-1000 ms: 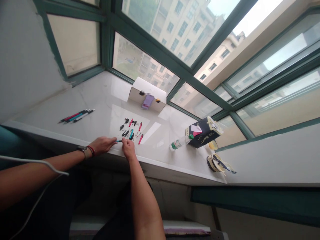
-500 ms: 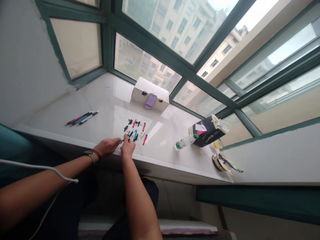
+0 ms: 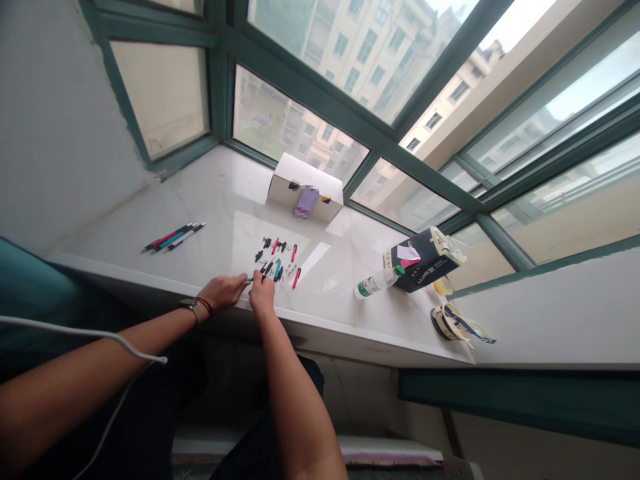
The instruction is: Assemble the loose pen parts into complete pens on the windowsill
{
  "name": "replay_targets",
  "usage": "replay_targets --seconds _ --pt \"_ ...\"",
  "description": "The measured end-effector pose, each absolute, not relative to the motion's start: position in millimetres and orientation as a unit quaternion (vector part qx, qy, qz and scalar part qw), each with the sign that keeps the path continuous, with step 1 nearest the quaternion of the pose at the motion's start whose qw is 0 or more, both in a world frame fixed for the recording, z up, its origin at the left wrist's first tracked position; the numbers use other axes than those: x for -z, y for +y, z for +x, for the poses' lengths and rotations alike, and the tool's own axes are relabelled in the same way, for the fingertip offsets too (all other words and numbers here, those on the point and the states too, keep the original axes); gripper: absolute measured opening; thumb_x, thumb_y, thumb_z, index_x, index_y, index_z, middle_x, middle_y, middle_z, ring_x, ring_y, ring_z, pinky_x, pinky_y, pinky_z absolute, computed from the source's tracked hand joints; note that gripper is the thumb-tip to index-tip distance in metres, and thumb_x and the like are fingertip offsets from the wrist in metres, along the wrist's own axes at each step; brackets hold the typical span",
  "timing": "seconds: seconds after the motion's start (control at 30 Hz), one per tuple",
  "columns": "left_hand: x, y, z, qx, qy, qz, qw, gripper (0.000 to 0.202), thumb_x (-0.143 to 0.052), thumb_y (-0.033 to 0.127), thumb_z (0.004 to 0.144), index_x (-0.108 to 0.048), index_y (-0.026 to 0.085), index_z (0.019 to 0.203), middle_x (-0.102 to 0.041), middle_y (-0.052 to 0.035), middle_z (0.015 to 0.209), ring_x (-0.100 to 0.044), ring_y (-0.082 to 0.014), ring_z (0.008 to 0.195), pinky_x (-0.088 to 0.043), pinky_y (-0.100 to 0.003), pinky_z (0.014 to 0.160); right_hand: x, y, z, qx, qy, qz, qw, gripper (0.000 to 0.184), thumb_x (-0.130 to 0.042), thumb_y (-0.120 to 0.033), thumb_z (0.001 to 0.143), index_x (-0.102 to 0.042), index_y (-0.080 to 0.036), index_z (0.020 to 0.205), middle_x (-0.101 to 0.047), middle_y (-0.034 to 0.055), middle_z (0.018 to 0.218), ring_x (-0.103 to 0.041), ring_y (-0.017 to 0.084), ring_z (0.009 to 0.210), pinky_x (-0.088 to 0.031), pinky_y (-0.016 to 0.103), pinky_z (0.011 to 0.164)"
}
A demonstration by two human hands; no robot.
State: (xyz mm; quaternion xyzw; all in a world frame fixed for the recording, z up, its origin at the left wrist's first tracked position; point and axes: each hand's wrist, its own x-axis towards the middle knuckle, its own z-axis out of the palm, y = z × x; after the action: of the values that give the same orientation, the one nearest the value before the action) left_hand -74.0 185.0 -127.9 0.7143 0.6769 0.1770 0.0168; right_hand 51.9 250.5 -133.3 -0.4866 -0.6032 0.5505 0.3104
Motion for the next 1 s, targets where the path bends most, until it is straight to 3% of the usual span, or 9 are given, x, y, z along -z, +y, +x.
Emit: replay_targets --seconds 0.23,0.5,0.7,0.87,1.0 --pt "127.3 183.8 -72.5 -0.174 0.671 0.720 0.008 0.041 -0.025 0.043 0.100 -0.057 0.019 0.092 -0.068 -0.0083 0.071 -0.065 -0.0229 0.064 -0.036 -0.030 0.056 115.7 255.8 79.1 -0.612 -0.616 -0.419 0.265 0.037 -0.055 -0.053 0.085 -0.053 -0.020 0.068 -0.051 -0.0036 0.055 -0.048 0.011 0.047 -0.040 0.022 0.044" --pt "125.6 184.8 -71.2 -0.174 0.663 0.728 0.006 0.039 -0.029 0.042 0.099 -0.058 0.020 0.088 -0.069 -0.0079 0.072 -0.064 -0.0211 0.063 -0.035 -0.029 0.057 111.8 260.6 95.7 -0.638 -0.594 -0.416 0.260 0.031 -0.070 -0.046 0.073 -0.065 -0.017 0.084 -0.065 0.0018 0.071 -0.061 0.014 0.060 -0.045 0.021 0.047" --pt "126.6 184.4 -71.0 -0.165 0.653 0.739 -0.007 0.040 -0.029 0.044 0.099 -0.059 0.020 0.087 -0.069 -0.0071 0.073 -0.064 -0.0209 0.065 -0.037 -0.030 0.058 116.8 256.2 102.0 -0.655 -0.548 -0.428 0.295 0.036 -0.066 -0.052 0.076 -0.063 -0.016 0.076 -0.063 0.0003 0.061 -0.049 0.008 0.044 -0.037 0.019 0.041" --pt "126.0 184.8 -70.3 -0.186 0.649 0.738 0.010 0.039 -0.032 0.044 0.097 -0.060 0.020 0.085 -0.068 -0.0078 0.074 -0.064 -0.0204 0.064 -0.039 -0.030 0.059 118.1 257.7 99.8 -0.679 -0.517 -0.423 0.306 0.033 -0.072 -0.043 0.070 -0.058 -0.020 0.089 -0.062 -0.0039 0.061 -0.053 0.010 0.047 -0.040 0.019 0.043" --pt "123.1 184.7 -69.6 -0.178 0.646 0.742 0.014 0.040 -0.031 0.045 0.097 -0.060 0.021 0.085 -0.068 -0.0078 0.075 -0.064 -0.0206 0.064 -0.040 -0.030 0.060 119.3 258.5 100.2 -0.672 -0.526 -0.421 0.307 0.031 -0.067 -0.046 0.075 -0.053 -0.019 0.080 -0.063 -0.0021 0.059 -0.052 0.009 0.045 -0.039 0.018 0.042"
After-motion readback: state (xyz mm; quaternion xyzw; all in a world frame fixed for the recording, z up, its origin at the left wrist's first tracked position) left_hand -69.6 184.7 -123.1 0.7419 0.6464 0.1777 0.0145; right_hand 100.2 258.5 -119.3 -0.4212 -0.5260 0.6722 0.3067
